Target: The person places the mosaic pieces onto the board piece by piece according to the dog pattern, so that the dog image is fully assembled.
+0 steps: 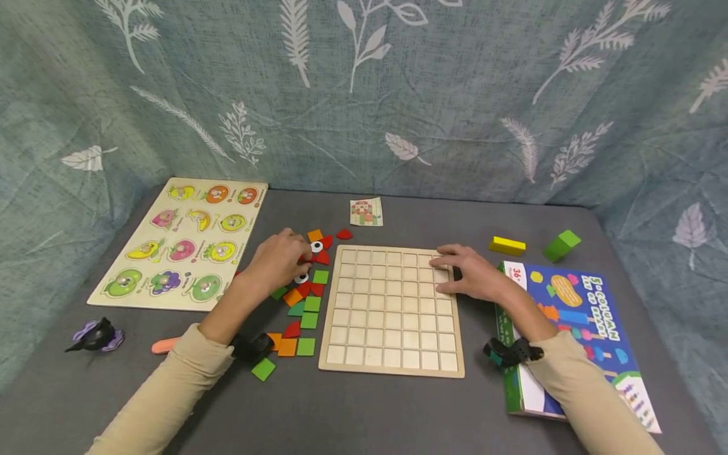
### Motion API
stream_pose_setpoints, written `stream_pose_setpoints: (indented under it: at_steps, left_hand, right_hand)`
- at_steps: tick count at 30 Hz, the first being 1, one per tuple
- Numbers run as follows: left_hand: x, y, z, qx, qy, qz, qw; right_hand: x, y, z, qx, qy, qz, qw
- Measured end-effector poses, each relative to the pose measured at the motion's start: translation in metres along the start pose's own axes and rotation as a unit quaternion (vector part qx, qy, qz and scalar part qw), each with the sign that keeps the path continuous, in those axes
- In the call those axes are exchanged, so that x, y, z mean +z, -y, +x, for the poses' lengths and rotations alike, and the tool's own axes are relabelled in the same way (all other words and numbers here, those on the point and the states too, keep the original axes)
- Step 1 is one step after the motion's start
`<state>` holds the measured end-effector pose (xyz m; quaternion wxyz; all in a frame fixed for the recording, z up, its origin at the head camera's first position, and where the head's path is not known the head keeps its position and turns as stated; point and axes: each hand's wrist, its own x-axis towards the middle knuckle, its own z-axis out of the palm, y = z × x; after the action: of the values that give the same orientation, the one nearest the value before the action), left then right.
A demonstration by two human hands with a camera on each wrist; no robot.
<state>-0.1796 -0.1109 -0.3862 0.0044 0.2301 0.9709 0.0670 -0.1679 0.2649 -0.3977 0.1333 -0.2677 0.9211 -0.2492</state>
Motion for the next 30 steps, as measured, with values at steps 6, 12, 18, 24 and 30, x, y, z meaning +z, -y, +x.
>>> stream_pose_setpoints:
  at_steps: [6,12,18,24,30]
  left_hand:
    - [0.002,-0.003,-0.001,-0.005,-0.003,0.017,0.9998]
    - [0.004,-0.006,0.0,-0.022,-0.022,0.007,0.9995]
    - [0.001,-0.004,0.0,-0.019,-0.022,-0.025,0.9993]
    - [0.001,-0.011,0.003,-0.013,-0.023,-0.072,0.997]
    - [0.005,-0.033,0.024,0.066,0.007,-0.145,0.9872]
  right_hand:
    - [0.0,-0.002,0.0,-0.018,-0.015,-0.019,1.0]
    - [0.0,-0.001,0.0,-0.036,-0.023,-0.041,0.998]
    - [-0.001,0.0,0.001,-0.055,-0.028,-0.062,0.996]
    - [-0.002,-0.004,0.001,-0.062,-0.032,-0.059,0.996]
    - [0.002,-0.007,0.003,-0.067,-0.034,-0.048,0.996]
